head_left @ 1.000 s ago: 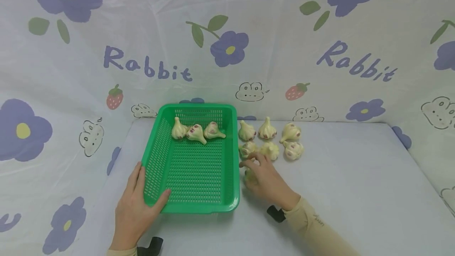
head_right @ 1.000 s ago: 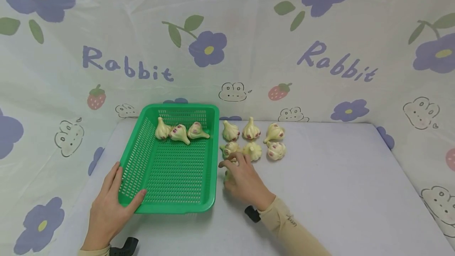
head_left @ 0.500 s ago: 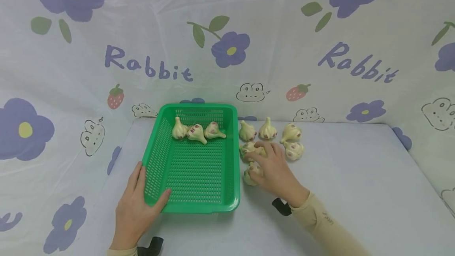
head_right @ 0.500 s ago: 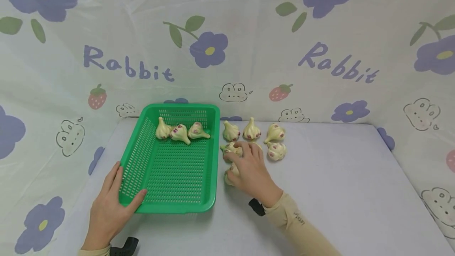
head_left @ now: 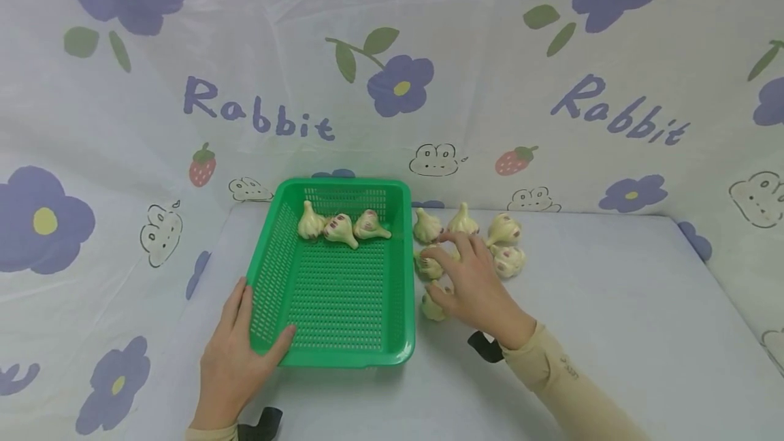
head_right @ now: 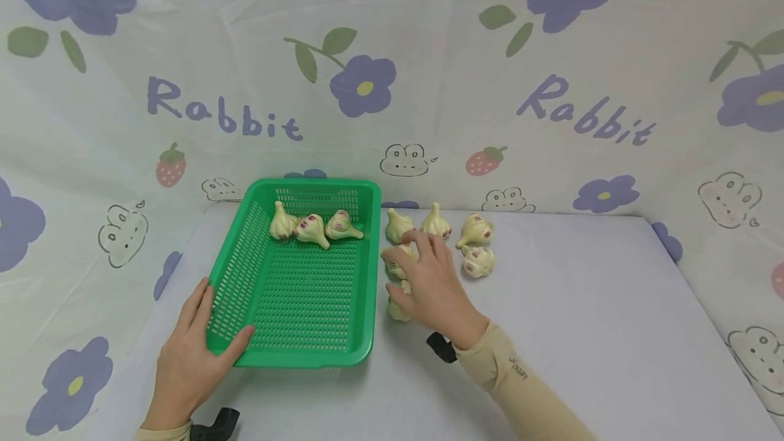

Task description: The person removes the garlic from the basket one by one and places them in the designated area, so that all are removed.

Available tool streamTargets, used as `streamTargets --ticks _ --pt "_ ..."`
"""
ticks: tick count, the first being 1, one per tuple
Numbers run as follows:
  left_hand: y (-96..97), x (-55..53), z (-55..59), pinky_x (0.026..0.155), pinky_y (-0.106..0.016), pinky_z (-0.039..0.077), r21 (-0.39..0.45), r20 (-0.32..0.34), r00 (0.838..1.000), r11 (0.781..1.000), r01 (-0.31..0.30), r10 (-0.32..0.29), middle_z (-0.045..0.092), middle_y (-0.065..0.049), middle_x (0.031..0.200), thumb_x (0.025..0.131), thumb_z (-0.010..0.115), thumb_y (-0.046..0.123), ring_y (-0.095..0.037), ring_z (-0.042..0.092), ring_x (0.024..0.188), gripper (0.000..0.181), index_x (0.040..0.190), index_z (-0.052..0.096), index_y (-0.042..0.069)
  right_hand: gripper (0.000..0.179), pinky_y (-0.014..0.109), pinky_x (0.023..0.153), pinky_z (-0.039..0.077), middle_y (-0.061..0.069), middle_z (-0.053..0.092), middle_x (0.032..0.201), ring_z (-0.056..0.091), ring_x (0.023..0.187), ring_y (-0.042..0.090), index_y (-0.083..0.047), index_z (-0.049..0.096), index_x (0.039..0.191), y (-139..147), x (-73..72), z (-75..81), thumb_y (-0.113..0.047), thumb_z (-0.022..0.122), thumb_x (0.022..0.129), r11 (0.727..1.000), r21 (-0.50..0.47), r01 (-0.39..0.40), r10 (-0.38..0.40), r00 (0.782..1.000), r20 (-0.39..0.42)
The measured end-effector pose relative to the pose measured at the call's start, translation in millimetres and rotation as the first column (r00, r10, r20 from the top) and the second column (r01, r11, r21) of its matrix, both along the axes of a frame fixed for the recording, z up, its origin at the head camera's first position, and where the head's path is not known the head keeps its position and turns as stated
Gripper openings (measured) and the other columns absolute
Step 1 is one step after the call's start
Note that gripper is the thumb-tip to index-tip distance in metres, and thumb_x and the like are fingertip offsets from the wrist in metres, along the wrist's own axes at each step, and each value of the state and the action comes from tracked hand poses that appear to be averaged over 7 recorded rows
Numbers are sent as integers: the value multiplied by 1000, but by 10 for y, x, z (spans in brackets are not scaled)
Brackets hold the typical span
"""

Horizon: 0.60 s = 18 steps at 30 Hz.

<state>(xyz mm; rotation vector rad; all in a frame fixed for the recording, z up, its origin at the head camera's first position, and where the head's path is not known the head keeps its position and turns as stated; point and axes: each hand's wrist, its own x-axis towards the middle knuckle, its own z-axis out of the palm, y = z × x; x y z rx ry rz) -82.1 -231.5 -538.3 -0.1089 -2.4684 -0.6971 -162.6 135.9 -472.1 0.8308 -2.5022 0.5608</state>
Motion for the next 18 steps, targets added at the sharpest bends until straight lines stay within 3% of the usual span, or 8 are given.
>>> streamTargets --ticks 5,18 --pt "-3 -7 -4 84 -62 58 1 5 1000 1000 1 -1 40 -17 164 84 81 44 -44 56 136 95 154 43 -8 45 54 95 43 19 54 136 47 117 39 -11 69 127 -117 -44 128 -16 82 84 1000 6 -9 9 1000 3" --pt "0 -1 1 85 -61 59 6 -1 1000 1000 -2 2 41 -17 164 84 82 44 -43 57 136 96 154 43 -8 64 56 107 43 22 48 143 46 124 41 -7 55 144 -482 -208 315 -25 80 88 992 116 -41 32 996 82"
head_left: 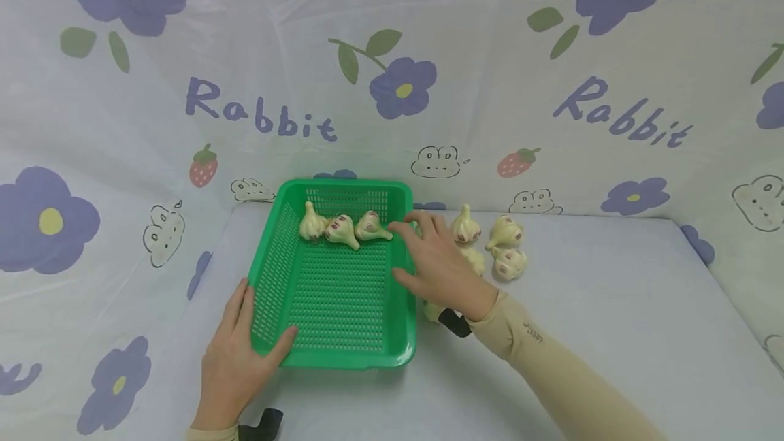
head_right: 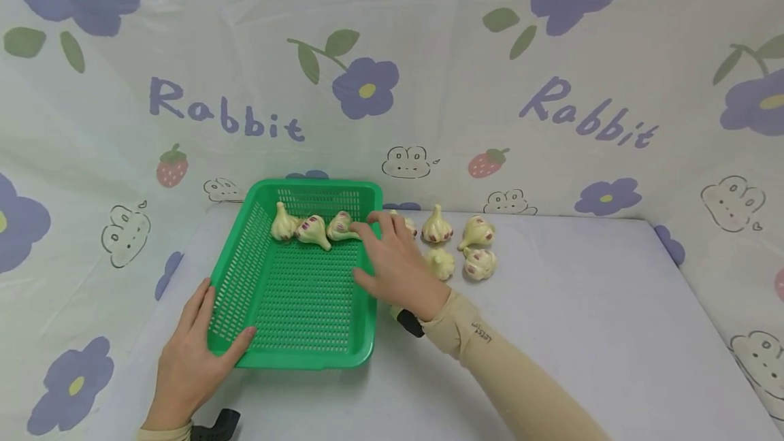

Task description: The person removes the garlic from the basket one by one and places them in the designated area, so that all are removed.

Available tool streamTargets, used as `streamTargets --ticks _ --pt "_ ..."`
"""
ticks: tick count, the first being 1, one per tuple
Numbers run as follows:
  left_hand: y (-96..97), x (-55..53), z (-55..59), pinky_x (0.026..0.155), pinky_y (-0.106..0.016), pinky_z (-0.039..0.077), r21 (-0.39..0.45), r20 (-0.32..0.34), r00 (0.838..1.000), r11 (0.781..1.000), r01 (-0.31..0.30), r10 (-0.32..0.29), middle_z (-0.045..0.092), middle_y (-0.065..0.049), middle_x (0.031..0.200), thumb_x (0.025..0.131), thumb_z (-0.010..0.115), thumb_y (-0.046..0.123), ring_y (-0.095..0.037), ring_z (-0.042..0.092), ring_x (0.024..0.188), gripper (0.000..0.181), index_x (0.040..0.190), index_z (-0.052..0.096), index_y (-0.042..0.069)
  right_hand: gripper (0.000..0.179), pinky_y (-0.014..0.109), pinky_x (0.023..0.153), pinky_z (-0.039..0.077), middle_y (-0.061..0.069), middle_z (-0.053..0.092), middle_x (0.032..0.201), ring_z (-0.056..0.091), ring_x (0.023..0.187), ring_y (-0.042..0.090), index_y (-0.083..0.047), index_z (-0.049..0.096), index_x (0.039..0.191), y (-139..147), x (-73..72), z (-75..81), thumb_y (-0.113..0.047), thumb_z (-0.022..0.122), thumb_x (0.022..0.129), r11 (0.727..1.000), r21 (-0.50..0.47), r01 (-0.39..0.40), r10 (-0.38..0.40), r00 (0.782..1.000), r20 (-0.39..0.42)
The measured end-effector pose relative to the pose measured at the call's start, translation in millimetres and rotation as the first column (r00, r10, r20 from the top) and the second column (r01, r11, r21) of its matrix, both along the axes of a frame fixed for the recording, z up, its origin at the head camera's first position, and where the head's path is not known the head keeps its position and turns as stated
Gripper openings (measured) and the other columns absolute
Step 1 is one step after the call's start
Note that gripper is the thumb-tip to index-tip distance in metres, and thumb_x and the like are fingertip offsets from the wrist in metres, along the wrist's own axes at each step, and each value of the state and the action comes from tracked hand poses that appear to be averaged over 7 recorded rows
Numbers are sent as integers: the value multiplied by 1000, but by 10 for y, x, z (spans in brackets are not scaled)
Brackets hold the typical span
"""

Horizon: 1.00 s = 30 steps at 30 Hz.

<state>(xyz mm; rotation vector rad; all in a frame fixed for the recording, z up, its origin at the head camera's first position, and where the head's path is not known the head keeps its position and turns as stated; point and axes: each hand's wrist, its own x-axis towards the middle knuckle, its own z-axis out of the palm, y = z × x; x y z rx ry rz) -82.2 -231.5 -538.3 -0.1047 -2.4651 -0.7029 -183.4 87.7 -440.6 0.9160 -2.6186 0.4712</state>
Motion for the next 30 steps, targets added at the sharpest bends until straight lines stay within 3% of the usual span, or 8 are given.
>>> streamTargets --ticks 9,15,22,30 --pt "-4 5 -5 82 -61 59 -3 -3 1000 1000 -6 6 41 -17 164 83 82 44 -43 57 135 96 154 43 -8 73 56 102 46 28 36 149 44 126 46 -5 45 152 -271 -102 89 -22 79 90 999 15 -49 48 996 69" --pt "-5 -3 -11 81 -60 60 -4 -4 1000 1000 -4 4 41 -17 164 83 82 44 -43 58 134 96 154 43 -7 73 51 92 49 29 36 150 45 124 45 -5 43 154 -444 -193 139 -25 77 92 997 52 -55 50 994 100" --pt "-7 -4 -15 81 -61 59 -3 -5 1000 1000 -2 2 41 -17 164 83 81 44 -44 58 133 96 155 43 -7 72 50 94 44 30 36 149 41 123 44 -4 43 154 -613 -282 124 -26 76 94 998 63 -6 -3 990 142" --pt "-14 -8 -21 80 -61 60 1 -6 1000 1000 1 -1 41 -18 164 83 81 44 -45 58 133 97 155 42 -7 71 47 88 48 32 35 151 40 126 44 -4 41 156 -809 -448 45 -28 72 97 988 67 139 -147 980 133"
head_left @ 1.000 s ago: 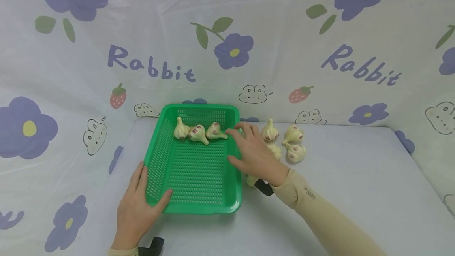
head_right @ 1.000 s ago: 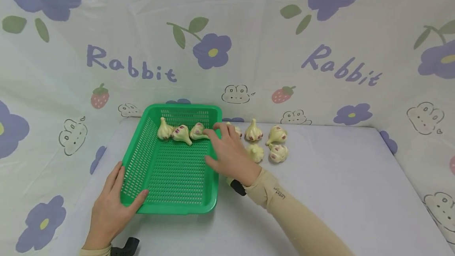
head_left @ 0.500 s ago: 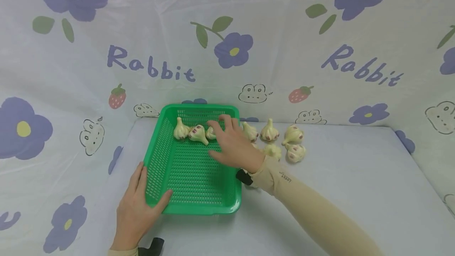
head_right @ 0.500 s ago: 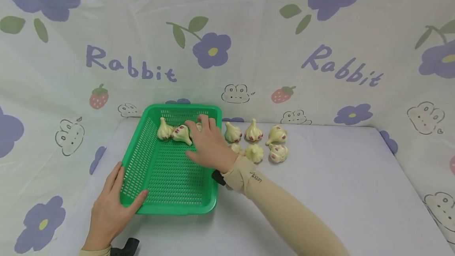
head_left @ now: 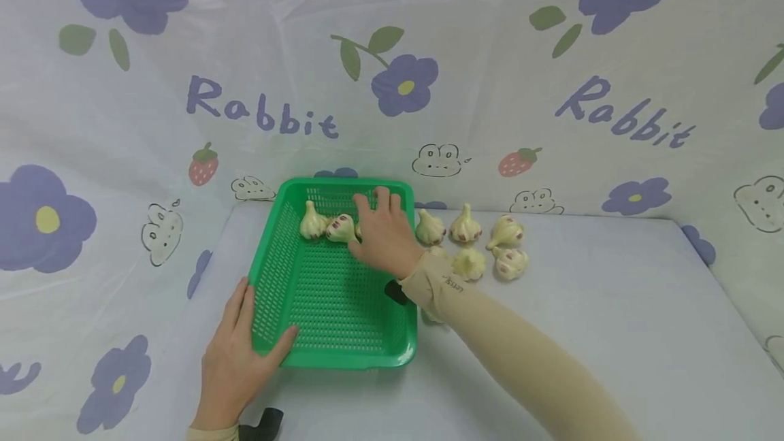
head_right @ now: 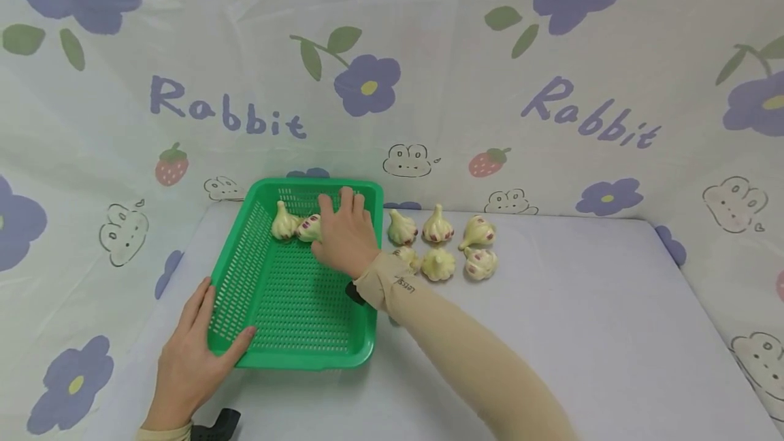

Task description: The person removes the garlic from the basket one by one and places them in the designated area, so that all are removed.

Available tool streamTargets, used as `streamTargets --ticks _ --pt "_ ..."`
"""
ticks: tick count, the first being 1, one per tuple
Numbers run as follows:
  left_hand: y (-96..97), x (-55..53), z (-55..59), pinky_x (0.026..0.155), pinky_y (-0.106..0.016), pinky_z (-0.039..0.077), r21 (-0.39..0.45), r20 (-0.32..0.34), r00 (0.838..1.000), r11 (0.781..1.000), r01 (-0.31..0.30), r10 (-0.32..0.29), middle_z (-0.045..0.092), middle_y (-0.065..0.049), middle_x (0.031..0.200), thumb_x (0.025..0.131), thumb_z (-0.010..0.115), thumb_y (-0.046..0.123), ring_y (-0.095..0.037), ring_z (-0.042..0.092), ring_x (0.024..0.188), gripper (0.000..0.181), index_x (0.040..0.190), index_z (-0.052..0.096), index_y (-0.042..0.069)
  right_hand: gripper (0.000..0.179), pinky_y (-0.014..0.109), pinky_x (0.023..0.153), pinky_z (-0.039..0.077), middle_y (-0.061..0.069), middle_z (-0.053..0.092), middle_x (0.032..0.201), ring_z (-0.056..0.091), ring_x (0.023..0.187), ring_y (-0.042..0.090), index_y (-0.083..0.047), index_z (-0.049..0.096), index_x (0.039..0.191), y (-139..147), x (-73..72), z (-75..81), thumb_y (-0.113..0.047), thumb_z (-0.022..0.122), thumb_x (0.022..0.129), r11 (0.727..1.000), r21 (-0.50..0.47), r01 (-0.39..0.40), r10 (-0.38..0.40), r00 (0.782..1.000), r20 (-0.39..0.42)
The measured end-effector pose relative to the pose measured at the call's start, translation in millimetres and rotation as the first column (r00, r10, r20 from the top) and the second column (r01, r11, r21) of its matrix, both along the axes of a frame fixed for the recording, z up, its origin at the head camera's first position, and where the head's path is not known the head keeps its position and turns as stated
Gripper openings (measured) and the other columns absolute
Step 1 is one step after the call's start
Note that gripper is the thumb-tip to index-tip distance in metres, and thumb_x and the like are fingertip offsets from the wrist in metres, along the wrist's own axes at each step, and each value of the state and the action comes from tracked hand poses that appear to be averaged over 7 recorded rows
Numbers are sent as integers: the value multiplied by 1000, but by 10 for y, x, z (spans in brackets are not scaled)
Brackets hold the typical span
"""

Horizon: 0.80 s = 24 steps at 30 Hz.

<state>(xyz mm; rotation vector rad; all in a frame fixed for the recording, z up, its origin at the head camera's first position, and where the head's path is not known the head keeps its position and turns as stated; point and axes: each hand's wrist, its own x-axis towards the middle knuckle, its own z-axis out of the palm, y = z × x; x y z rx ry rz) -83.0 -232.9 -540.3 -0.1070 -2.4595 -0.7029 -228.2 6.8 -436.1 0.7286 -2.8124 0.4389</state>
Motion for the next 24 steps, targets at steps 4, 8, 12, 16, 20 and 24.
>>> streamTargets --ticks 4,8,12,16,20,24 --pt "5 -8 -2 80 -61 60 -3 1 1000 1000 1 -1 41 -18 164 83 81 45 -45 58 133 97 155 42 -6 73 48 89 51 31 34 152 40 129 44 -4 39 157 -75 -100 -17 -28 72 97 998 23 52 -52 999 12" --pt "5 -16 -5 80 -61 60 -5 -9 1000 1000 6 -6 41 -19 163 83 82 44 -45 58 133 97 155 43 -7 73 47 89 50 31 34 151 40 129 43 -4 39 157 -134 -192 -43 -28 73 96 996 36 87 -87 996 22" --pt "4 -12 4 81 -61 59 -9 -2 1000 1000 6 -6 41 -19 163 83 82 44 -44 58 134 97 155 42 -7 69 41 80 46 31 35 149 40 124 41 -4 40 157 -190 -288 -93 -23 69 97 993 42 114 -117 992 50" --pt "-7 0 12 82 -61 59 -10 7 1000 1000 1 -1 40 -18 164 84 81 45 -45 58 133 97 156 41 -7 68 39 78 41 29 33 150 39 124 39 -6 37 158 -265 -400 -162 -22 66 99 988 54 143 -148 982 116" --pt "-18 -4 1 81 -61 59 -5 -1 1000 1000 3 -3 40 -18 164 83 82 45 -46 59 131 98 156 41 -6 69 44 87 46 28 31 153 36 134 42 -8 36 158 -316 -497 -241 -28 68 100 982 69 176 -186 966 180" --pt "-13 -4 -3 79 -61 60 0 1 1000 1000 7 -7 40 -18 164 83 82 45 -46 60 131 97 156 42 -6 69 49 98 49 29 29 157 33 142 45 -9 39 157 -322 -574 -324 -34 68 100 972 102 212 -229 952 204"
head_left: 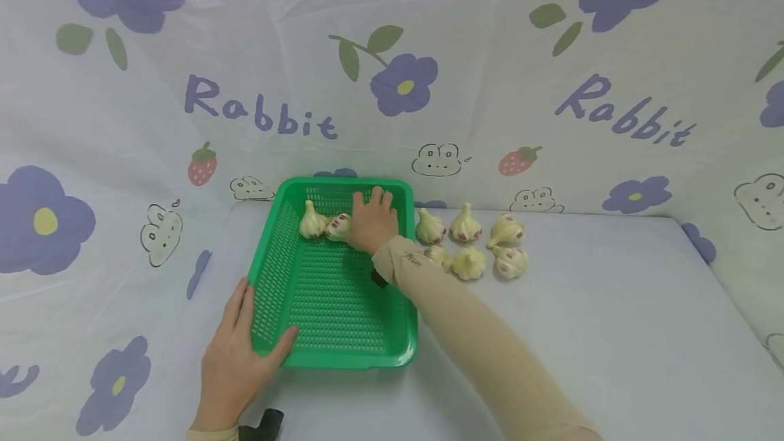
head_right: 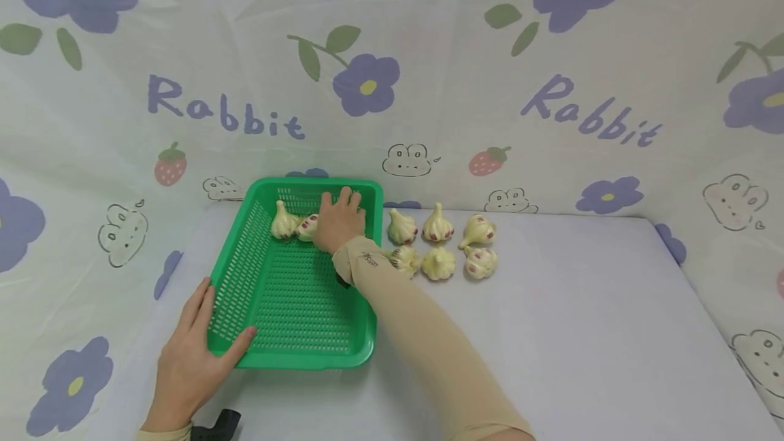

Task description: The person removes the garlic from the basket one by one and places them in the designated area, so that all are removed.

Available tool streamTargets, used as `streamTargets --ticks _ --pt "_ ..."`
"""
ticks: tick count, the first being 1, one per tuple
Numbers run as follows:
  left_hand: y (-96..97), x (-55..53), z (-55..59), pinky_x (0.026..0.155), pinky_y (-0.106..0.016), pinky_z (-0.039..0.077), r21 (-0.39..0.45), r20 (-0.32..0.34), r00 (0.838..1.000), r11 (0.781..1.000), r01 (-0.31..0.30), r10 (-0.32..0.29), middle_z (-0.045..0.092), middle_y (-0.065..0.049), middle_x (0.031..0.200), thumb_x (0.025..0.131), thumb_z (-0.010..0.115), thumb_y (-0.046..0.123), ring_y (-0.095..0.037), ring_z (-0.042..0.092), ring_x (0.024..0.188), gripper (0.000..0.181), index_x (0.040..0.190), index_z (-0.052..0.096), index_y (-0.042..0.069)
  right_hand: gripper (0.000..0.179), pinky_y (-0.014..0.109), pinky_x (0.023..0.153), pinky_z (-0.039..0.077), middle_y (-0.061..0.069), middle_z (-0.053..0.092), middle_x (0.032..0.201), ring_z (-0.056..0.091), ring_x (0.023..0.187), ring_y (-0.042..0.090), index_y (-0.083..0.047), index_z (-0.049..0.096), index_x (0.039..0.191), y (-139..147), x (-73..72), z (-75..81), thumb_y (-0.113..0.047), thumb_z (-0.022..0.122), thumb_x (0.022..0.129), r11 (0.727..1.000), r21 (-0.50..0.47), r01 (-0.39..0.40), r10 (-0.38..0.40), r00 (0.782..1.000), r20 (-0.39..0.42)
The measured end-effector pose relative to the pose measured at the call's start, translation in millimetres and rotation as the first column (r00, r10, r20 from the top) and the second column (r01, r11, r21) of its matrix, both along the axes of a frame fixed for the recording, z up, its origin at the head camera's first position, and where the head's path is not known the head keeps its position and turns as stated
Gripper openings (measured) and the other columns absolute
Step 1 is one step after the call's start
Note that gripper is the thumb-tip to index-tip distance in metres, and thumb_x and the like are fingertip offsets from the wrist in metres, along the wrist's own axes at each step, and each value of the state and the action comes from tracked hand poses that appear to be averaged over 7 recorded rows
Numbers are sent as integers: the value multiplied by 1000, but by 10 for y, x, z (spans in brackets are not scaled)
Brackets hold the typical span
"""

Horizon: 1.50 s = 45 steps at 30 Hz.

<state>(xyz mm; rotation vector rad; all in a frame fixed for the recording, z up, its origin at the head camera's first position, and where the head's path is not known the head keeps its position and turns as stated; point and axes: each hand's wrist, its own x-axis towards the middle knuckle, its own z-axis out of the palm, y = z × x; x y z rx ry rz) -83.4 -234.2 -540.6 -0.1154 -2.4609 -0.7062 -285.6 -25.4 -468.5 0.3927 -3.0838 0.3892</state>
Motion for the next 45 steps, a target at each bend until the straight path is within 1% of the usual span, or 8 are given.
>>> streamTargets --ticks 5,10,14,19,30,35,41,45 --pt "5 8 4 78 -61 60 -2 3 1000 1000 -4 4 40 -18 164 83 82 44 -46 60 130 97 156 42 -6 74 51 104 49 28 24 164 30 149 46 -12 37 159 13 -87 -102 -35 70 98 999 14 47 -48 998 36" --pt "7 14 14 81 -62 59 -2 3 1000 1000 -7 7 40 -18 164 83 82 43 -45 59 132 97 156 42 -7 75 53 104 51 28 24 166 30 150 48 -12 38 160 9 -126 -158 -34 73 97 999 -1 52 -51 997 55" --pt "14 11 18 80 -62 59 -2 1 1000 1000 -4 4 41 -18 164 83 82 43 -45 59 132 97 155 42 -7 71 53 102 52 27 27 164 32 149 48 -12 40 159 3 -130 -191 -32 71 97 998 -2 59 -59 997 52" --pt "13 12 6 79 -62 59 -2 -2 1000 1000 -5 5 41 -17 163 83 82 44 -45 59 131 96 155 43 -7 66 52 99 53 26 27 163 33 146 46 -11 41 158 -19 -102 -218 -30 67 100 998 19 58 -60 995 82" --pt "-3 0 -9 78 -60 60 -7 -26 1000 1000 3 -3 41 -17 164 82 82 43 -44 60 132 96 154 43 -7 67 49 94 55 29 16 166 26 150 46 -7 39 158 -28 -94 -280 -25 67 100 998 -28 47 -43 990 133" --pt "-6 -4 -16 78 -60 60 -7 -25 1000 1000 3 -3 41 -18 164 82 82 43 -44 59 132 97 155 42 -7 65 48 96 53 30 17 165 29 148 45 -6 39 158 -31 -102 -305 -24 66 101 999 -25 38 -35 991 130" --pt "-8 -6 -29 80 -60 60 -6 -25 1000 1000 3 -3 41 -18 164 82 82 43 -45 58 133 97 155 42 -7 64 47 94 54 30 21 162 33 144 44 -5 42 155 -34 -107 -317 -26 67 100 1000 -11 28 -27 993 119" --pt "-8 -5 -29 81 -60 60 -2 -15 1000 1000 1 -1 40 -18 164 83 82 44 -44 57 135 97 155 42 -7 66 47 95 54 31 22 162 32 146 44 -4 42 155 -30 -123 -338 -27 69 99 1000 -8 20 -20 995 101"
